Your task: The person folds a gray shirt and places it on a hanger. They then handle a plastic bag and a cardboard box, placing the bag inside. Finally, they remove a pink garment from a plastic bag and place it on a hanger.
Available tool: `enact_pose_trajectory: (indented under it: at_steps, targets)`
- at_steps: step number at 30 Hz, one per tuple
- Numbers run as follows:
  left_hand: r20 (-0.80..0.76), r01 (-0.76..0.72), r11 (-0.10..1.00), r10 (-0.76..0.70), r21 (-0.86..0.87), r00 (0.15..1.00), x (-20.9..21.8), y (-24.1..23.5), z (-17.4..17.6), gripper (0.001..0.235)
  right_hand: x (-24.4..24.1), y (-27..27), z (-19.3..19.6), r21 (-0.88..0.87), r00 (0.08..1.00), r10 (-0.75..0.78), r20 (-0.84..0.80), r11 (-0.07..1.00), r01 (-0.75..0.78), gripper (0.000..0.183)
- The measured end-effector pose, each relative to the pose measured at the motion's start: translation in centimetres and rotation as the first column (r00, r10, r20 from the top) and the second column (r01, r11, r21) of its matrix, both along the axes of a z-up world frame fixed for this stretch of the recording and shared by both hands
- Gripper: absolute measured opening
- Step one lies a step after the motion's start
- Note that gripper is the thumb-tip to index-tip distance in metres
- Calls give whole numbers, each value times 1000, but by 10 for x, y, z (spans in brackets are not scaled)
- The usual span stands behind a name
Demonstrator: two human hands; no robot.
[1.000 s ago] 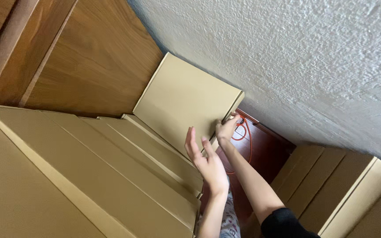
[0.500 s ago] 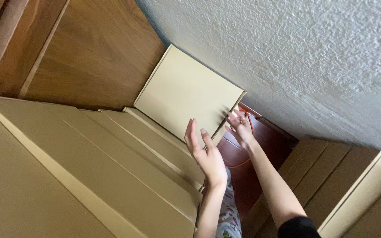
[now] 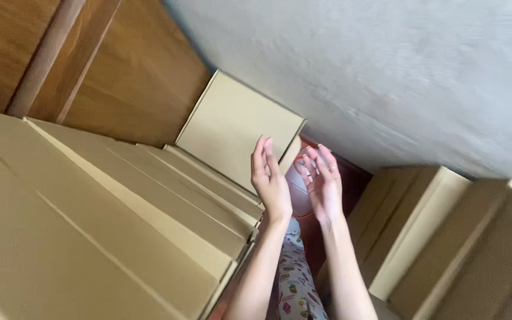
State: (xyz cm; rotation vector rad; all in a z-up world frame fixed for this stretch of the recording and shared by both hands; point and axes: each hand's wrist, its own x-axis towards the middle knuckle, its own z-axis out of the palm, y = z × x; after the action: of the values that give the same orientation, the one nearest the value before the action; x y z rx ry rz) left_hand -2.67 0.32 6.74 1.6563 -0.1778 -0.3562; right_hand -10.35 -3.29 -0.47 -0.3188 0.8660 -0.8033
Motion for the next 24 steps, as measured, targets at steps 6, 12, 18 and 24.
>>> enact_pose_trajectory:
  at_steps: [6, 12, 18, 24]
  targets:
    - [-12, 195, 968, -199, -157, 980, -28, 33, 77, 29, -30, 49, 92, -242, 999, -42, 11, 969, 44, 34]
    - [125, 359, 895, -338, -264, 933, -70, 126, 153, 27, -69, 140, 189, -458, 997, -14, 81, 888, 49, 33]
    - [267, 444, 854, -376, -273, 887, -91, 244, 218, 30, -115, 228, 256, -562, 991, -25, 131, 821, 95, 30]
    - [335, 473, 815, -366, -336, 868, -118, 328, 298, 29, -129, 326, 352, -729, 997, 31, -66, 681, -70, 27]
